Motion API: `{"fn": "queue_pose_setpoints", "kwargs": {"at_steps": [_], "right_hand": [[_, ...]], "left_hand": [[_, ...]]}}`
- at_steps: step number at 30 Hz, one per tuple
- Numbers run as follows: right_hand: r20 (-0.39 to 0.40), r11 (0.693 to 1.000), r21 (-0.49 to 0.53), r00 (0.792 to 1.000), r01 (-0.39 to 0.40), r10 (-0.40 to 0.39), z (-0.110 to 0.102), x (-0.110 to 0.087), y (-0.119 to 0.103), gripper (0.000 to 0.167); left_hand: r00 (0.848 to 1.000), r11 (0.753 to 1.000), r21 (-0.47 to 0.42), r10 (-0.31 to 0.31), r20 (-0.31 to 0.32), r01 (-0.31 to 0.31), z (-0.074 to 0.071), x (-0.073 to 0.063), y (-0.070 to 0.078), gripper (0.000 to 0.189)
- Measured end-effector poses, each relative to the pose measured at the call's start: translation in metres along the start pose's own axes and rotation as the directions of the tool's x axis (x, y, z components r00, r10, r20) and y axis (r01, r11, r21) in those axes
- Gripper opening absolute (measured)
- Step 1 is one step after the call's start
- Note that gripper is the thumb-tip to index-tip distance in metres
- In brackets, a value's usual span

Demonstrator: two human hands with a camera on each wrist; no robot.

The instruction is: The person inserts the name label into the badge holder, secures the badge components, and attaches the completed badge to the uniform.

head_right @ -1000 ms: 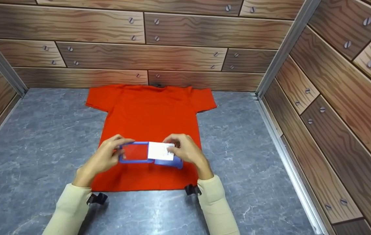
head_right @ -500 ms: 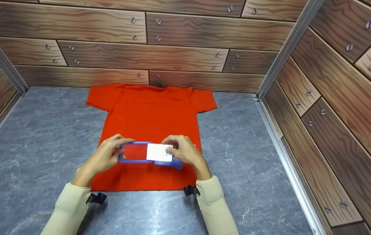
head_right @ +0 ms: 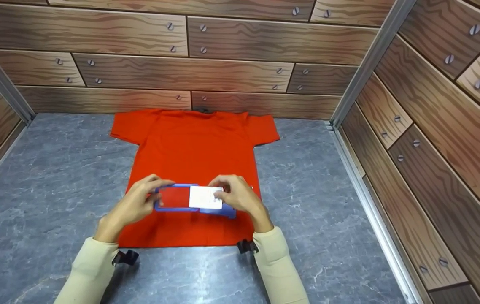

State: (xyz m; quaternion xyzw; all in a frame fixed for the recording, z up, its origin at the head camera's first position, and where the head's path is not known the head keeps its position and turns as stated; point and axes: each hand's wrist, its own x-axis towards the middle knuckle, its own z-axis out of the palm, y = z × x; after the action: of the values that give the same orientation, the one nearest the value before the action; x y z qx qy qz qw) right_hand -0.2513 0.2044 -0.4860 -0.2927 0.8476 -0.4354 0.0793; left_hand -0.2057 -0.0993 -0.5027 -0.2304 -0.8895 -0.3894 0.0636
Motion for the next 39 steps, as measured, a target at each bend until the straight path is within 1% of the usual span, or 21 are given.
{"fn": "queue_pose_setpoints", "kwargs": {"at_steps": [7,11,18,25,31,39], "right_hand": [[0.009,1.0,0.014,1.0,-0.004,0.004,0.0018,-0.0006,-0.0012,0.017],[0.01,1.0,0.013,1.0,-0.015,0.015,0.0025,-0.0008,-0.0027,0.017],[-0.005,0.999,-0.033,1.0,-0.009,0.009,0.0031,0.0001,-0.0024,0.018],[-0.009,0.999,-0.042,1.0,-0.006,0.005,0.0043,-0.0002,-0.0012,0.017],[-0.033,0.998,-0.067,0.999,-0.01,0.008,0.0042,0.0004,0.0,0.017],[-0.015,0.999,-0.053,1.0,0.002,-0.003,0.008,0.0013,0.0013,0.016]], "left_hand": [[1.0,1.0,0.016,-0.001,-0.01,0.001,0.0004,0.0,0.0009,0.046],[1.0,1.0,0.006,0.001,-0.003,-0.001,-0.0002,0.0001,0.0,0.047],[1.0,1.0,0.006,0.012,-0.003,-0.012,0.0003,-0.0003,0.0007,0.048],[1.0,1.0,0.0,0.009,0.009,-0.009,0.0014,-0.0002,-0.0003,0.049],[1.0,1.0,-0.003,0.006,0.006,-0.006,0.0021,-0.0005,-0.0014,0.048],[1.0,1.0,-0.021,0.006,0.011,-0.006,0.0024,0.0003,-0.0004,0.049]]}}
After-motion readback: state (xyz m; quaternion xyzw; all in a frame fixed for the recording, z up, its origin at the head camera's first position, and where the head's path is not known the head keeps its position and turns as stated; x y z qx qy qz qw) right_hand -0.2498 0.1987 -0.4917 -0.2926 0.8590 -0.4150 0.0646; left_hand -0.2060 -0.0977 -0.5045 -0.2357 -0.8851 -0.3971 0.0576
